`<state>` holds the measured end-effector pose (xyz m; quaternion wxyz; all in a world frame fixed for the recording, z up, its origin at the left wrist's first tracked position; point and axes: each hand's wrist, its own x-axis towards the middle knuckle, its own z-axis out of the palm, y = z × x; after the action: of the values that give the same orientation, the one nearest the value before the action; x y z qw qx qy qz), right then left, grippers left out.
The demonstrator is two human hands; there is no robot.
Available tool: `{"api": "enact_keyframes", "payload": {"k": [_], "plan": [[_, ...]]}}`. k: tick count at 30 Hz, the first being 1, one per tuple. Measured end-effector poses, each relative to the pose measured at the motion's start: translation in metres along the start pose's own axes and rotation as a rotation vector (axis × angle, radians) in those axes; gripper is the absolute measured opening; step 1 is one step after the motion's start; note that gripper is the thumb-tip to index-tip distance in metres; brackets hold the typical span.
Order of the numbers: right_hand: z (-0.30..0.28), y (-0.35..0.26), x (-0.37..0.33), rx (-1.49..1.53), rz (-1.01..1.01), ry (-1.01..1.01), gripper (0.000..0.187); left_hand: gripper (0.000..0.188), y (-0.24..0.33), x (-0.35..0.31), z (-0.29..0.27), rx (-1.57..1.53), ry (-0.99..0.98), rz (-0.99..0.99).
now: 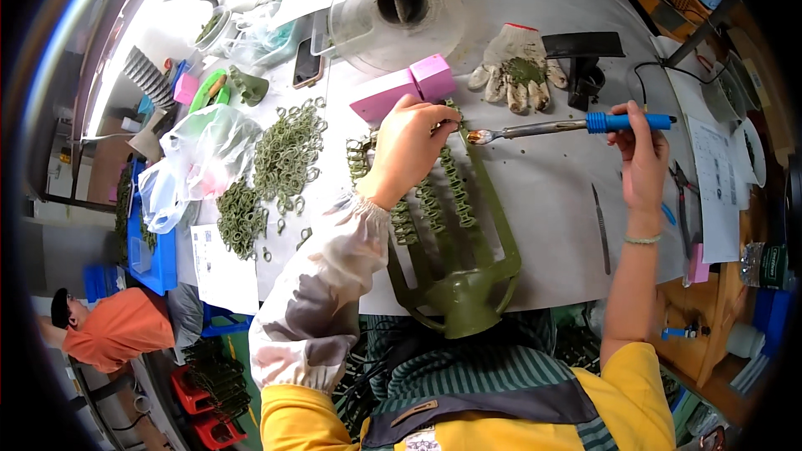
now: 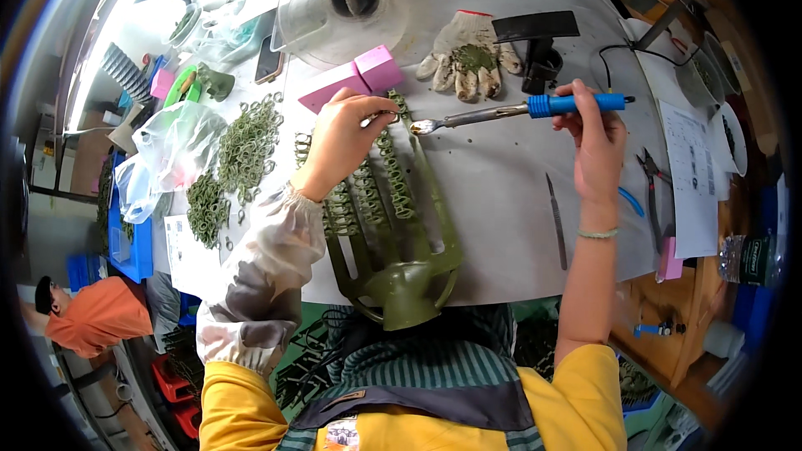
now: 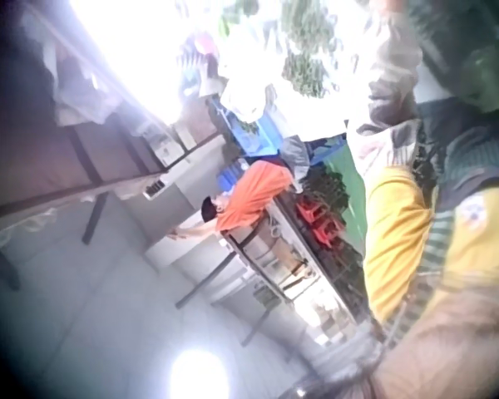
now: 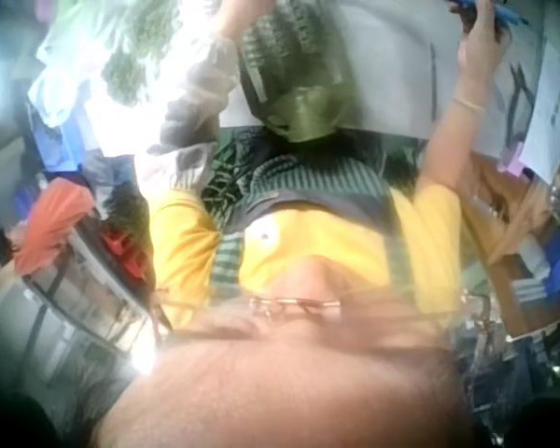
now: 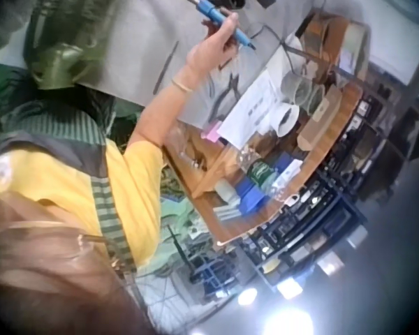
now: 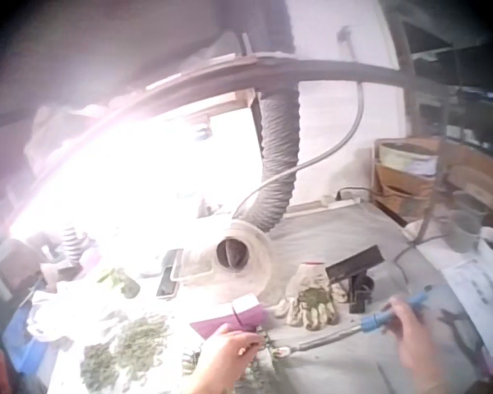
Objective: The person solders small green components onto a green plastic circuit board holder using a soldering iron and flux, handling individual pieces from a pile on the workbench.
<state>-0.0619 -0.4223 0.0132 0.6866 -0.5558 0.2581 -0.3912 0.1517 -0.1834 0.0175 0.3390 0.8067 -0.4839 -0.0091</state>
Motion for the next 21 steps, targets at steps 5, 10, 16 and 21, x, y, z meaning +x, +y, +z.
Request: {"api": "enact_keyframes", "payload": {"k": [5,10,16,21], "plan": [[-0.001,0.008,0.006,0.014,0.007,0.001,0.026,0.012,0.000,0.012,0.021,0.197,-0.011,0.121],[0.012,0.015,0.007,0.059,0.021,-0.016,0.027,0.011,-0.007,0.018,0.025,0.272,-0.028,0.196],[0.006,0.005,0.003,0.020,-0.039,0.040,0.025,0.006,-0.016,0.021,0.027,0.270,-0.052,0.201],[-0.010,-0.008,-0.001,0.024,0.002,0.092,0.025,0.018,-0.014,0.023,0.003,0.080,0.001,0.270]]}}
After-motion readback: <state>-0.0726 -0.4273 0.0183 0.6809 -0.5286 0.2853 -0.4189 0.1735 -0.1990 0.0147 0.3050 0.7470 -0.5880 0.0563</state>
